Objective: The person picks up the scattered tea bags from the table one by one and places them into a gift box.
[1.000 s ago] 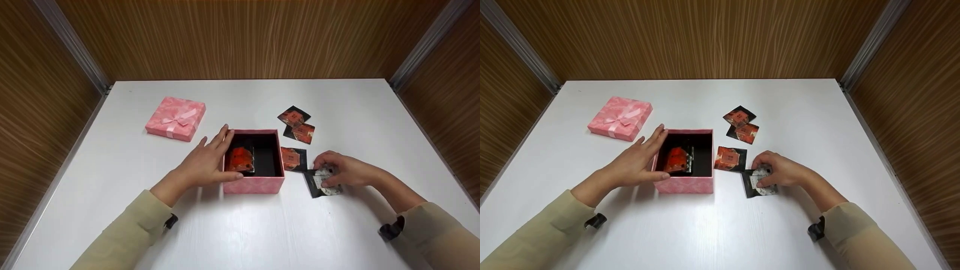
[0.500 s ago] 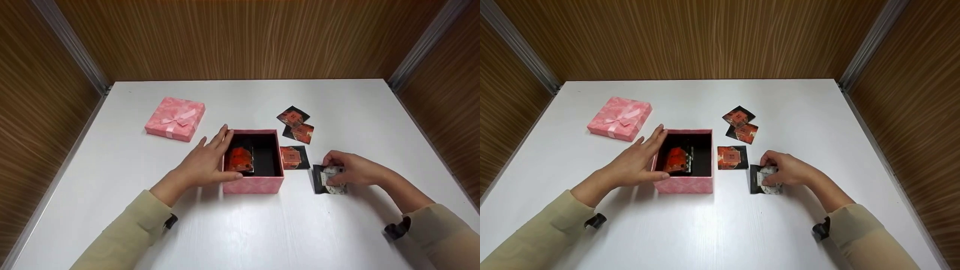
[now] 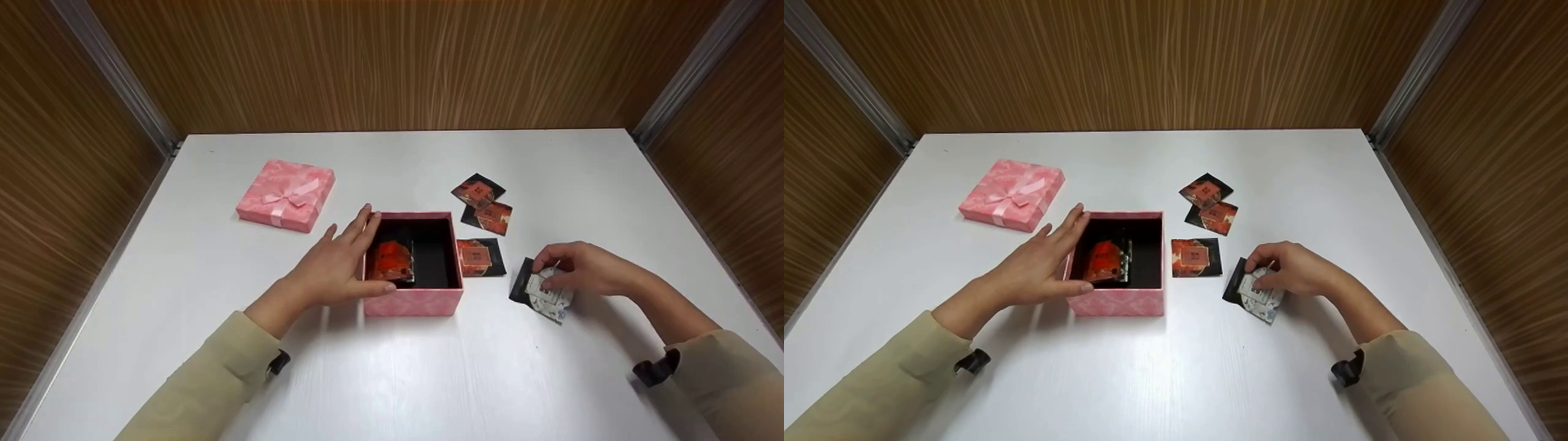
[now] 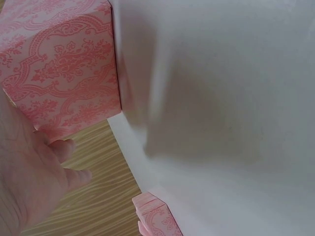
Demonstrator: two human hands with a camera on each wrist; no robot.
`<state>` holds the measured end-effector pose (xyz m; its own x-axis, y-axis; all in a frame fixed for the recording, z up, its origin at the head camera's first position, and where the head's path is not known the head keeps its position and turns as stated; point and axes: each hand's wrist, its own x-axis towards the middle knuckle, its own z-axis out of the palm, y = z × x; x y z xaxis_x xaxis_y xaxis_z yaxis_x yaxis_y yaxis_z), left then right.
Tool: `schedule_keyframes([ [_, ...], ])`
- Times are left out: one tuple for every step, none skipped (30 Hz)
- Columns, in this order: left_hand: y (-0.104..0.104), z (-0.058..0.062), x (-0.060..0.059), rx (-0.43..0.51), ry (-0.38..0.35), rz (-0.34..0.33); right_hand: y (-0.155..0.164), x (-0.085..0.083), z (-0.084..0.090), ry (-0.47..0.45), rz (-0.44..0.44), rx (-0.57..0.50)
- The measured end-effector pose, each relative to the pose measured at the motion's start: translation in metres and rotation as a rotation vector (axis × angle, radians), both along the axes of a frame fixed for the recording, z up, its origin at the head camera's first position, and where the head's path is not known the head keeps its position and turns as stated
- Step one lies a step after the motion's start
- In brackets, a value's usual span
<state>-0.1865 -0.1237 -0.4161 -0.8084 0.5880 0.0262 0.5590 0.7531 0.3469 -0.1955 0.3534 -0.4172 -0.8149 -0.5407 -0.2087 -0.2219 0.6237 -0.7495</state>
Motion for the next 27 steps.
schedule_keyframes([
  [0.0, 0.0, 0.0, 0.0, 0.0, 0.0, 0.001, 0.0, 0.001, -0.007, -0.001, -0.008],
  [0.0, 0.0, 0.0, 0.001, 0.001, 0.0, 0.002, 0.0, 0.002, -0.012, -0.004, -0.011],
  [0.0, 0.0, 0.0, -0.002, 0.002, 0.001, 0.002, 0.0, 0.004, -0.011, -0.012, -0.005],
  [0.0, 0.0, 0.0, -0.002, 0.003, 0.0, 0.003, 0.0, 0.005, -0.012, -0.021, 0.002],
  [0.0, 0.0, 0.0, -0.002, 0.004, 0.0, 0.003, 0.0, 0.007, -0.016, -0.032, 0.006],
  [0.0, 0.0, 0.0, -0.004, 0.005, -0.001, 0.004, 0.0, 0.008, -0.019, -0.044, 0.012],
  [0.0, 0.0, 0.0, -0.003, 0.005, -0.001, 0.004, 0.0, 0.01, -0.023, -0.055, 0.016],
  [0.0, 0.0, 0.0, -0.001, 0.006, -0.002, 0.004, 0.0, 0.011, -0.029, -0.067, 0.017],
  [0.0, 0.0, 0.0, -0.004, 0.006, -0.001, 0.005, 0.0, 0.013, -0.034, -0.075, 0.016],
  [0.0, 0.0, 0.0, -0.005, 0.007, -0.001, 0.005, 0.0, 0.014, -0.041, -0.081, 0.009],
  [0.0, 0.0, 0.0, -0.006, 0.007, -0.001, 0.004, 0.0, 0.015, -0.042, -0.084, 0.001],
  [0.0, 0.0, 0.0, -0.006, 0.006, -0.002, 0.004, 0.0, 0.016, -0.043, -0.087, -0.008],
  [0.0, 0.0, 0.0, -0.004, 0.006, -0.003, 0.004, 0.0, 0.017, -0.041, -0.087, -0.02],
  [0.0, 0.0, 0.0, -0.003, 0.004, -0.003, 0.003, 0.0, 0.018, -0.036, -0.089, -0.031],
  [0.0, 0.0, 0.0, -0.004, 0.003, -0.001, 0.003, 0.0, 0.019, -0.029, -0.09, -0.044],
  [0.0, 0.0, 0.0, -0.003, 0.002, -0.001, 0.002, 0.0, 0.02, -0.023, -0.092, -0.057],
  [0.0, 0.0, 0.0, -0.004, 0.002, -0.001, 0.001, 0.001, 0.021, -0.018, -0.097, -0.07],
  [0.0, 0.0, -0.001, -0.005, 0.002, -0.001, 0.0, 0.001, 0.022, -0.014, -0.103, -0.084],
  [0.0, -0.001, -0.001, -0.004, 0.003, -0.002, -0.002, 0.001, 0.024, -0.01, -0.109, -0.097],
  [0.0, -0.001, -0.001, -0.004, 0.004, -0.002, -0.004, 0.001, 0.025, -0.005, -0.115, -0.11],
  [0.0, 0.0, -0.001, -0.005, 0.005, -0.001, -0.005, 0.002, 0.027, -0.002, -0.124, -0.126],
  [0.0, -0.001, 0.0, -0.005, 0.007, -0.002, -0.007, 0.002, 0.028, 0.003, -0.133, -0.14],
  [0.0, 0.0, 0.0, -0.003, 0.009, -0.003, -0.009, 0.002, 0.029, 0.008, -0.142, -0.157],
  [0.0, 0.0, 0.0, -0.003, 0.011, -0.004, -0.012, 0.003, 0.031, 0.015, -0.15, -0.171],
  [0.0, 0.0, 0.0, -0.002, 0.011, -0.004, -0.014, 0.003, 0.032, 0.019, -0.159, -0.188],
  [0.0, 0.0, 0.0, -0.002, 0.009, -0.003, -0.016, 0.004, 0.034, 0.024, -0.167, -0.206],
  [0.0, 0.0, 0.0, -0.001, 0.007, -0.003, -0.019, 0.004, 0.035, 0.027, -0.175, -0.225],
])
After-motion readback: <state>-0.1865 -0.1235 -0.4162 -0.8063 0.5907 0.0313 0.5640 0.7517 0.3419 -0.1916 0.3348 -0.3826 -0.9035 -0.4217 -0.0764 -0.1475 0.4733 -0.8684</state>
